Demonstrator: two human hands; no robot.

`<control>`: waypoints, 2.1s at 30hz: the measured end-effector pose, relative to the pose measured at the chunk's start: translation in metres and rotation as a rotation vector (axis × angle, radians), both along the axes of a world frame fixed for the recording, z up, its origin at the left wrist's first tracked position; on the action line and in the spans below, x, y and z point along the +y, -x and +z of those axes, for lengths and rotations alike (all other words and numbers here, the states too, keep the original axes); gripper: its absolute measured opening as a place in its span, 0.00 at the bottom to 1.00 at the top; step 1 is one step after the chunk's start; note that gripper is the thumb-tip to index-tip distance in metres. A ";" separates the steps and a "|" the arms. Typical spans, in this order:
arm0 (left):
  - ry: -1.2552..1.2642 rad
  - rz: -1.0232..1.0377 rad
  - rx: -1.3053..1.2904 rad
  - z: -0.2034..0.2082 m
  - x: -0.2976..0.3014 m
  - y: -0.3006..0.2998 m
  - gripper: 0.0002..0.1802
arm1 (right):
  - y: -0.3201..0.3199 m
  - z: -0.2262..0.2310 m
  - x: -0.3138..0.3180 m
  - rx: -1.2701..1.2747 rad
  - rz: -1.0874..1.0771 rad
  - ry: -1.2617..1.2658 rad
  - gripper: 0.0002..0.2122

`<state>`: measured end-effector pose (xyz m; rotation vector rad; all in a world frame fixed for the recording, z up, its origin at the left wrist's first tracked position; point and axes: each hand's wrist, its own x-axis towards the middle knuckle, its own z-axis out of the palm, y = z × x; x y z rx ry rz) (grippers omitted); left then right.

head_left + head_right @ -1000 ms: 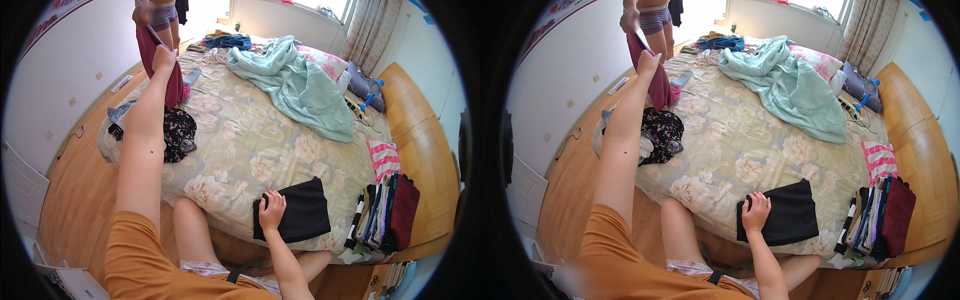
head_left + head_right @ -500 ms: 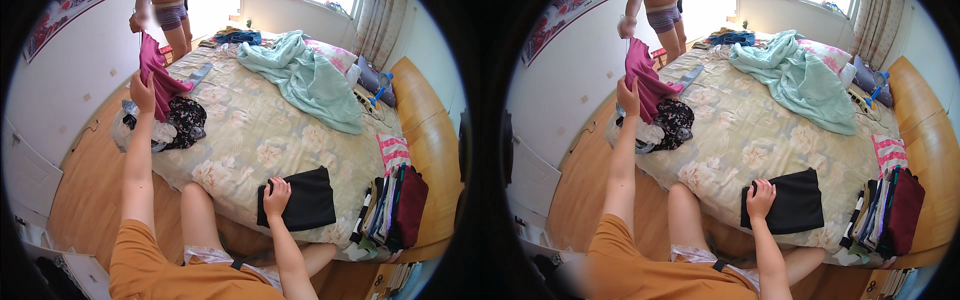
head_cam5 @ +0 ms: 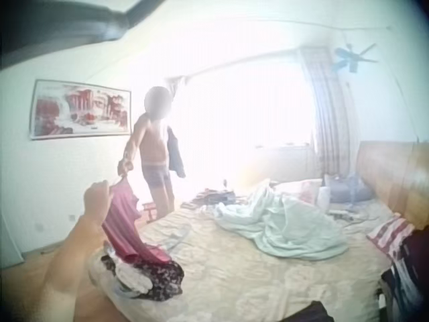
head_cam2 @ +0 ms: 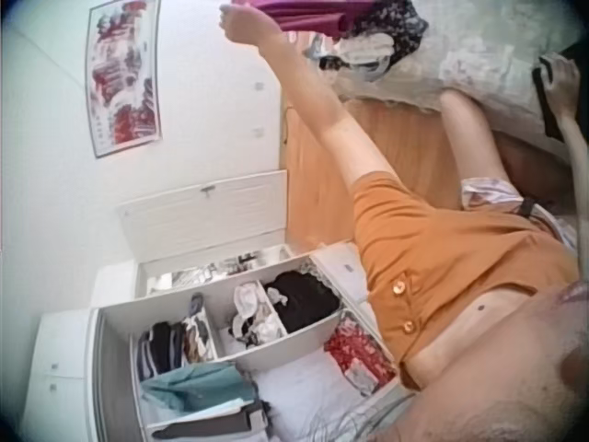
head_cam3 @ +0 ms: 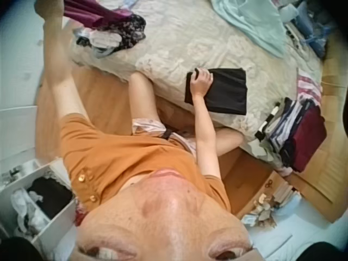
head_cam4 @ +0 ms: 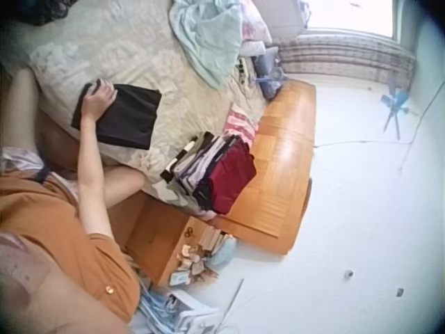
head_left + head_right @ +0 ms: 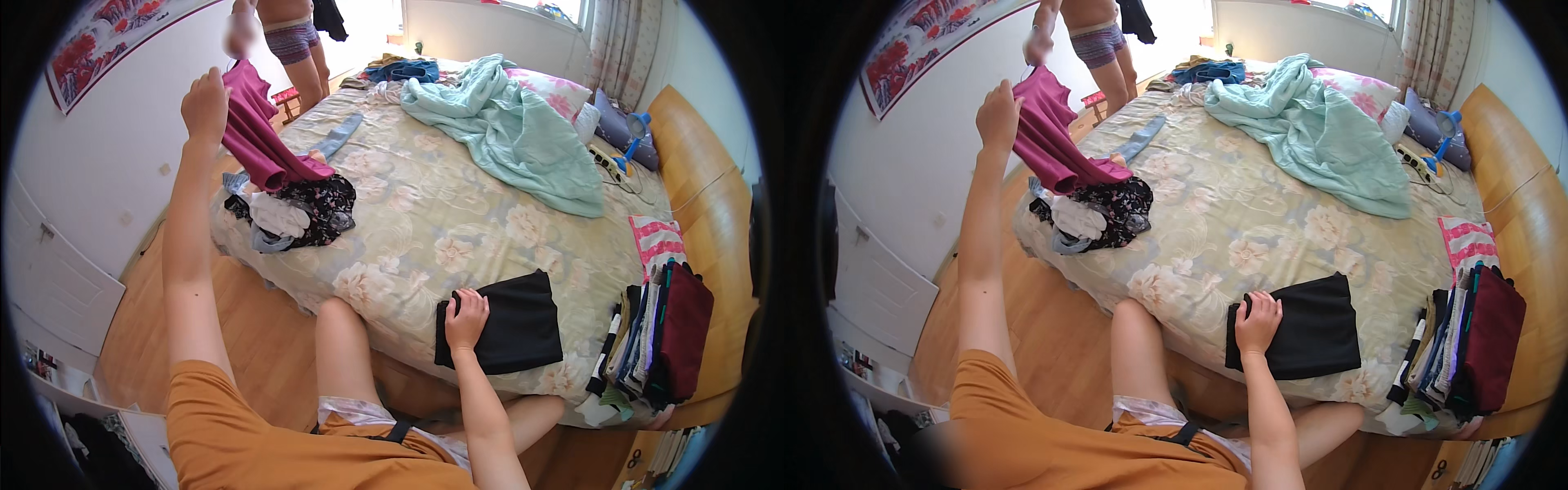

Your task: The person sits on the floor in front of a bed and folds several pieces of clothing, including maroon pants, black pants, a pink t-shirt, and a white shirt. They use scissors to cut a tag off the pink t-shirt before folding it and placing it on a stack.

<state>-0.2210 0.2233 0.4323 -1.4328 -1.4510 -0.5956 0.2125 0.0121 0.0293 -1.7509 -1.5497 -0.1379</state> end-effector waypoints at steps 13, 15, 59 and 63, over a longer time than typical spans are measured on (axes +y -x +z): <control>0.434 -0.142 -0.001 -0.211 0.071 0.011 0.08 | -0.006 -0.006 -0.003 0.025 0.004 -0.038 0.10; 0.375 -0.130 -0.186 -0.198 0.102 0.020 0.08 | -0.008 -0.007 -0.006 0.030 0.015 -0.031 0.10; 1.456 -0.988 -2.237 -0.401 -0.259 -0.352 0.28 | -0.257 -0.008 0.009 0.482 -0.172 0.456 0.22; 1.488 -0.948 -2.373 -0.381 -0.293 -0.340 0.28 | -0.252 -0.003 -0.037 0.217 -0.317 0.542 0.22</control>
